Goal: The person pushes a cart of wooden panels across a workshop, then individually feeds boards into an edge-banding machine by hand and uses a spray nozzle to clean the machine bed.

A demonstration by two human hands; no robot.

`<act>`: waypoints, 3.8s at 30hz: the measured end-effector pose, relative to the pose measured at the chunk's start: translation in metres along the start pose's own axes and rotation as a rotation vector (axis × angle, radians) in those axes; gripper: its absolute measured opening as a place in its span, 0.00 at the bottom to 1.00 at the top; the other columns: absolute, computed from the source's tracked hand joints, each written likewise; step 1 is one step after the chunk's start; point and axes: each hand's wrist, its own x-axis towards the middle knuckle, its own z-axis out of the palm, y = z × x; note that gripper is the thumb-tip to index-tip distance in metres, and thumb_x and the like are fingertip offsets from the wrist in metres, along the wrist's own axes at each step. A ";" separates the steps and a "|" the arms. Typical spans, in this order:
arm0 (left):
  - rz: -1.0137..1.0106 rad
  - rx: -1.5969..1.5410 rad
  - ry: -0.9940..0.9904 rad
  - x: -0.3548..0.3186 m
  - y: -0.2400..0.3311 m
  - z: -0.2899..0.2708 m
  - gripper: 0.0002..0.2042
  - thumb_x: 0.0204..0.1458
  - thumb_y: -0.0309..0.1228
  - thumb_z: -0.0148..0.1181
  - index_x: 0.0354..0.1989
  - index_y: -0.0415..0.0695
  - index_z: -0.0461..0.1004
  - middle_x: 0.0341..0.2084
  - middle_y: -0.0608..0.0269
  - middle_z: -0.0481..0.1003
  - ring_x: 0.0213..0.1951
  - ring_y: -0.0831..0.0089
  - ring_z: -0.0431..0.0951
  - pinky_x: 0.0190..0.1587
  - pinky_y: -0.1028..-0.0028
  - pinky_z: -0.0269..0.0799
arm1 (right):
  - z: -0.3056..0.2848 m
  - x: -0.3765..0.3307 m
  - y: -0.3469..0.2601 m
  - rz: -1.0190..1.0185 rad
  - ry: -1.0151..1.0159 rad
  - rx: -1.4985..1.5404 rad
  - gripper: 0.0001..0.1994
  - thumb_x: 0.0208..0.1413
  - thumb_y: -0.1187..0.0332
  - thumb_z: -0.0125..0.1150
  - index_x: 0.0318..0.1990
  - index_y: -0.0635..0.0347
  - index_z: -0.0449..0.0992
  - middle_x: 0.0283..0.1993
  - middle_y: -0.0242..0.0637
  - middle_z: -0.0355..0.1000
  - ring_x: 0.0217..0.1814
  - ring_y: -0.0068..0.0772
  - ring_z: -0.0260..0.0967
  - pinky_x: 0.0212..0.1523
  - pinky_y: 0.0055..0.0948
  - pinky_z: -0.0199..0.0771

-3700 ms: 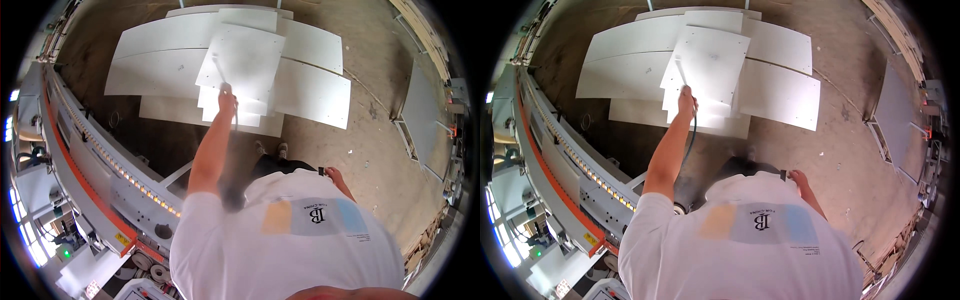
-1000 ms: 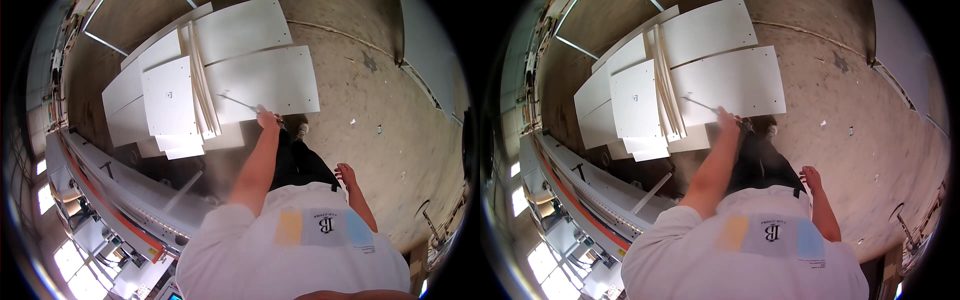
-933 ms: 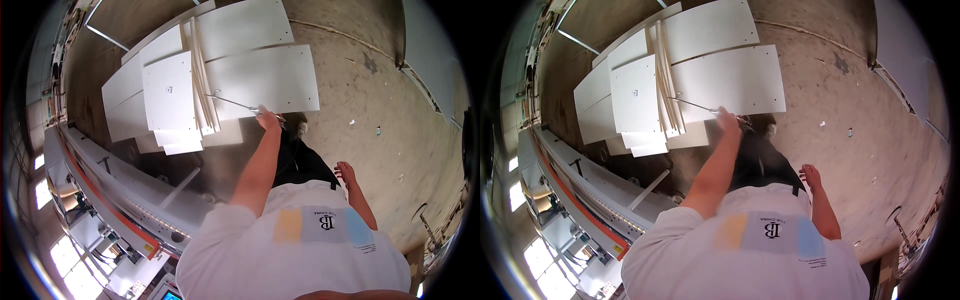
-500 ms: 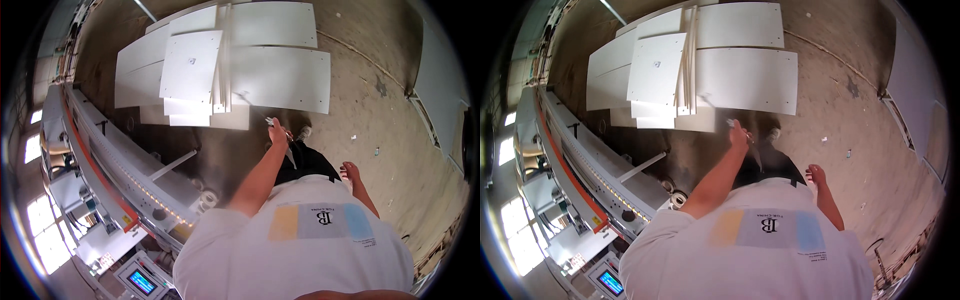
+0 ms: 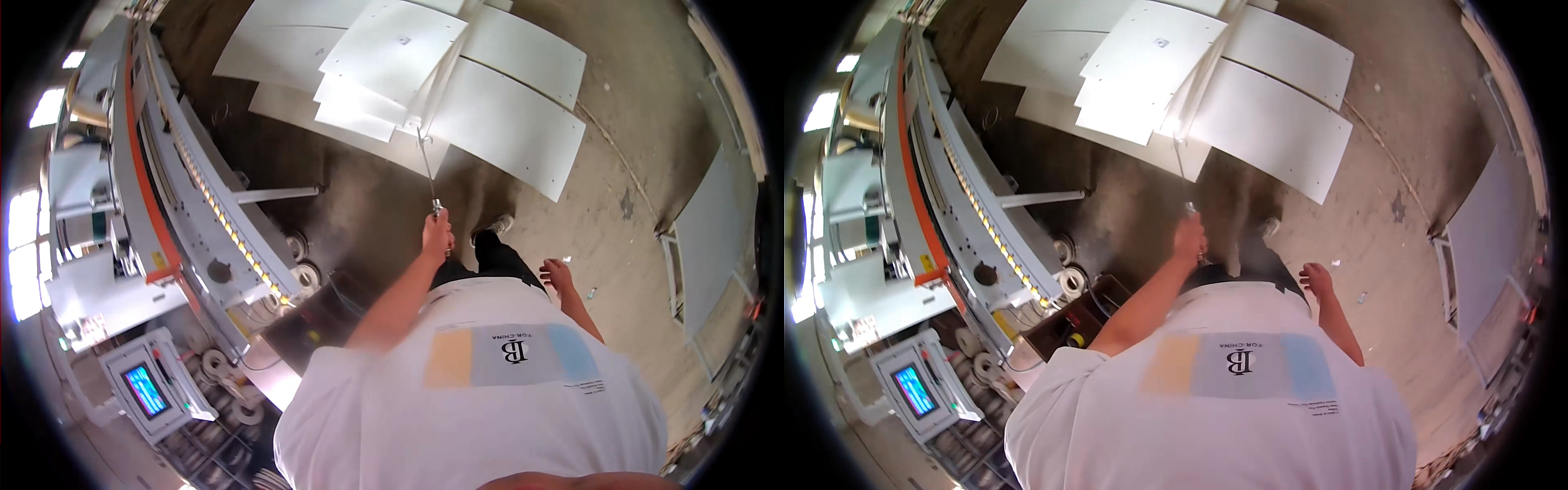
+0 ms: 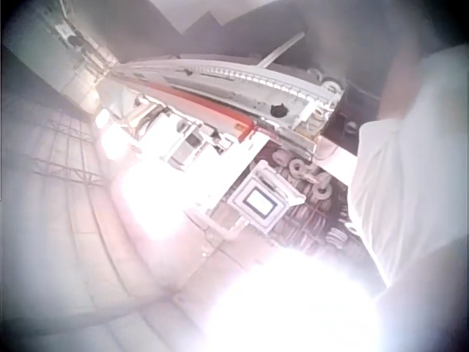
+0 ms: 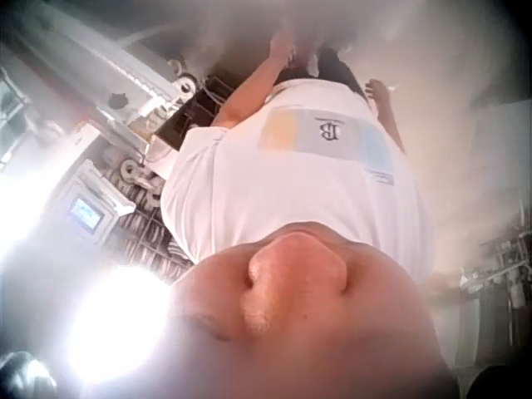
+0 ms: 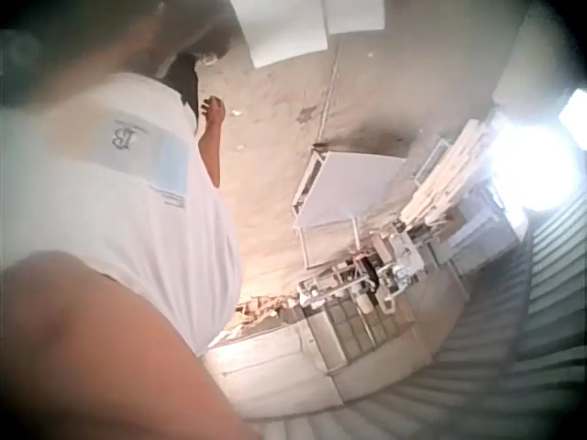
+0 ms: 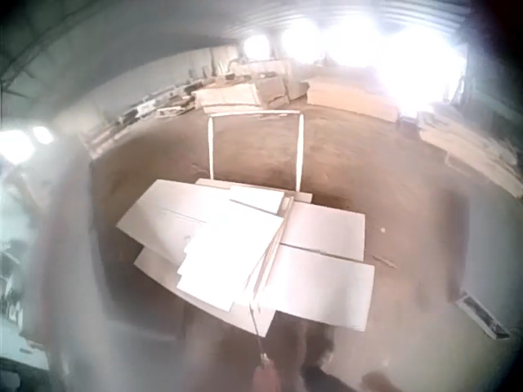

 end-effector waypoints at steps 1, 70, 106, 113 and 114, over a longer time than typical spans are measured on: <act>-0.090 -0.012 0.004 -0.002 0.004 -0.023 0.20 0.64 0.52 0.56 0.38 0.45 0.64 0.21 0.68 0.65 0.11 0.78 0.64 0.12 0.74 0.61 | 0.007 -0.005 -0.006 -0.017 0.003 -0.017 0.20 0.64 0.55 0.56 0.57 0.58 0.73 0.44 0.38 0.80 0.35 0.30 0.77 0.32 0.31 0.73; -0.401 1.144 -0.545 0.583 0.670 -0.456 0.29 0.63 0.59 0.53 0.31 0.41 0.77 0.13 0.67 0.64 0.13 0.75 0.55 0.19 0.68 0.50 | 0.481 0.025 -0.469 0.173 0.081 -0.342 0.19 0.66 0.58 0.57 0.57 0.62 0.74 0.44 0.38 0.81 0.41 0.33 0.80 0.36 0.30 0.77; -0.274 1.179 -0.475 0.564 0.645 -0.494 0.09 0.57 0.32 0.56 0.30 0.39 0.75 0.22 0.47 0.77 0.21 0.58 0.79 0.23 0.61 0.72 | 0.541 0.057 -0.510 0.129 0.068 -0.172 0.18 0.66 0.57 0.58 0.54 0.60 0.76 0.44 0.36 0.80 0.39 0.29 0.79 0.38 0.29 0.75; -0.220 2.632 -0.049 0.675 0.632 -0.666 0.11 0.61 0.36 0.53 0.45 0.45 0.76 0.39 0.53 0.79 0.41 0.51 0.79 0.35 0.52 0.74 | 0.557 0.055 -0.575 0.006 0.044 -0.228 0.19 0.66 0.56 0.57 0.55 0.61 0.76 0.44 0.36 0.80 0.40 0.29 0.78 0.39 0.28 0.75; -0.099 2.444 0.129 0.676 0.645 -0.661 0.11 0.63 0.36 0.51 0.41 0.45 0.78 0.33 0.55 0.80 0.33 0.56 0.81 0.29 0.56 0.73 | 0.559 0.050 -0.567 0.024 0.051 -0.210 0.19 0.66 0.56 0.58 0.55 0.61 0.76 0.44 0.36 0.80 0.40 0.30 0.78 0.39 0.28 0.75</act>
